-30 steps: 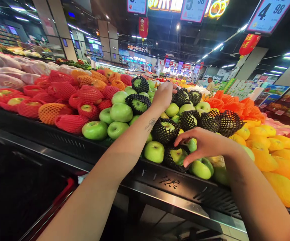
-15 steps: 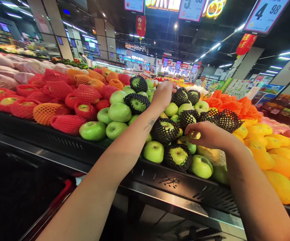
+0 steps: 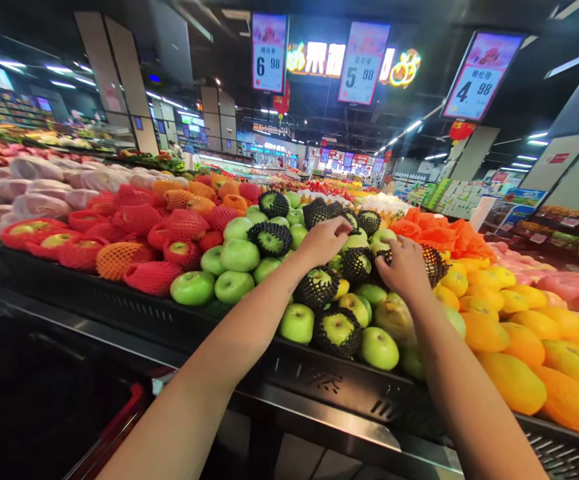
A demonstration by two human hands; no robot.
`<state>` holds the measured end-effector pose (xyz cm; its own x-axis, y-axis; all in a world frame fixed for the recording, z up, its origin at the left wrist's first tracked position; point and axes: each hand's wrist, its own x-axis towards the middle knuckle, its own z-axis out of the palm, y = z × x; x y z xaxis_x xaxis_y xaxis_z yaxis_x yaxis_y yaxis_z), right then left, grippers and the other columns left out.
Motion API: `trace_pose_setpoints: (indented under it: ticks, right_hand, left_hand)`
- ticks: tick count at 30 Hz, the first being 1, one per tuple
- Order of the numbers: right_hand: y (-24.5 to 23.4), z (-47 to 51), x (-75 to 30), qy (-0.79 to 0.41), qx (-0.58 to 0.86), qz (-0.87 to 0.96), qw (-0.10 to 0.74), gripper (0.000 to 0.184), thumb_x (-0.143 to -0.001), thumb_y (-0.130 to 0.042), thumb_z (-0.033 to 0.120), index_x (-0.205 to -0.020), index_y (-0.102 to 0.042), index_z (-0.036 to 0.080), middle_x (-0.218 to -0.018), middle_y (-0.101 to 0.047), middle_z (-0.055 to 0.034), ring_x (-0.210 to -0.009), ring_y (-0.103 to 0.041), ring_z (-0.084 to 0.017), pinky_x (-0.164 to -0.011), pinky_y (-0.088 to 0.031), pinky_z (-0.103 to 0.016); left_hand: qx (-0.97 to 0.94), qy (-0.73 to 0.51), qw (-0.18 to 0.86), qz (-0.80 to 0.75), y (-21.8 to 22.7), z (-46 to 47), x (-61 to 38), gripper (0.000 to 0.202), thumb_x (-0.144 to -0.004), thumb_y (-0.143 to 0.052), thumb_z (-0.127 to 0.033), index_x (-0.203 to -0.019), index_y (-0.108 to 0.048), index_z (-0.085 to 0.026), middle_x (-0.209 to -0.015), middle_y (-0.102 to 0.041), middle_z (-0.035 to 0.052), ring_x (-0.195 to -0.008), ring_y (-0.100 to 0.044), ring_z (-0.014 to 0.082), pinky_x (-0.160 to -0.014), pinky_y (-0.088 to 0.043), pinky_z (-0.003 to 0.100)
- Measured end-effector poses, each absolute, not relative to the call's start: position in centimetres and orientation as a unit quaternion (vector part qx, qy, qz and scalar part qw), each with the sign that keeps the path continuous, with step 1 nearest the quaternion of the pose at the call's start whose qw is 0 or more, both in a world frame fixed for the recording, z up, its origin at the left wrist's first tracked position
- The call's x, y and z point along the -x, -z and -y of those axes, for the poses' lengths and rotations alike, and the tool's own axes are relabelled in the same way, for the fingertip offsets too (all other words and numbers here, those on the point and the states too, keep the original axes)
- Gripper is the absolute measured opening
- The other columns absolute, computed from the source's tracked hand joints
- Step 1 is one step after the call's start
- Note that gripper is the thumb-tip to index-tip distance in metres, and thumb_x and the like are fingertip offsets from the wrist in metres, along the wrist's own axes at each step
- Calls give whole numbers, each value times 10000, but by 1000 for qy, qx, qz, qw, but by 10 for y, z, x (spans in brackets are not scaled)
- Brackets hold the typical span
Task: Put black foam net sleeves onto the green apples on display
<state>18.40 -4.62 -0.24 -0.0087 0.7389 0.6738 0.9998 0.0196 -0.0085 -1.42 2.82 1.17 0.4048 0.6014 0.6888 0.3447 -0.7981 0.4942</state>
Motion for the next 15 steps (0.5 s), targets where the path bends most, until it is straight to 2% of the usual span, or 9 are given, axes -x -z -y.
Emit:
trace_pose_setpoints:
  ticks: [4,6,9,11,13,15]
  right_hand:
    - [0,41,-183,234,622,691,283,442,-918,-515,319,-1276,-638,90,-1412,-513,-250,-1351,-408,-415,-1110,-372,-574]
    - [-3,42,-184,238,596,700,312,422,-922,-520,320,-1269,-646,116,-1447,-495,-221,-1372,-381,-401,-1120,-367,-576]
    - [-6,43,-187,231,571,706,350,385,-923,-519,316,-1227,-670,133,-1424,-526,-196,-1360,-394,-387,-1111,-381,-572]
    - [-5,40,-189,222,555,709,373,360,-920,-522,320,-1179,-695,138,-1386,-562,-187,-1330,-430,-377,-1111,-384,-560]
    - [-2,35,-190,208,532,714,404,320,-896,-552,315,-1107,-724,147,-1324,-613,-181,-1274,-493,-364,-1099,-396,-549]
    - [2,28,-190,182,508,718,440,262,-849,-598,295,-1017,-747,159,-1231,-674,-171,-1201,-564,-355,-1065,-425,-543]
  left_hand:
    - [-880,-340,-47,-327,-23,-5,10,266,-861,-447,-204,-1008,-666,-173,-1077,-720,117,-1054,-649,279,-936,-510,419]
    - [-888,-306,-100,-328,-33,12,10,292,-883,-435,-223,-1046,-671,-169,-1077,-719,118,-1051,-647,294,-940,-508,442]
    - [-878,-270,-132,-373,-40,48,18,341,-931,-426,-301,-1125,-664,-153,-1112,-714,134,-1072,-640,322,-1016,-463,512]
    - [-862,-254,-149,-411,-33,78,32,350,-941,-448,-351,-1135,-671,-164,-1175,-696,146,-1158,-603,346,-1096,-391,565]
    - [-851,-277,-155,-419,-14,108,56,342,-942,-473,-364,-1173,-662,-196,-1302,-647,128,-1279,-530,334,-1159,-336,554]
    - [-832,-320,-159,-424,13,129,90,355,-949,-471,-354,-1239,-627,-223,-1396,-594,95,-1344,-477,295,-1168,-354,502]
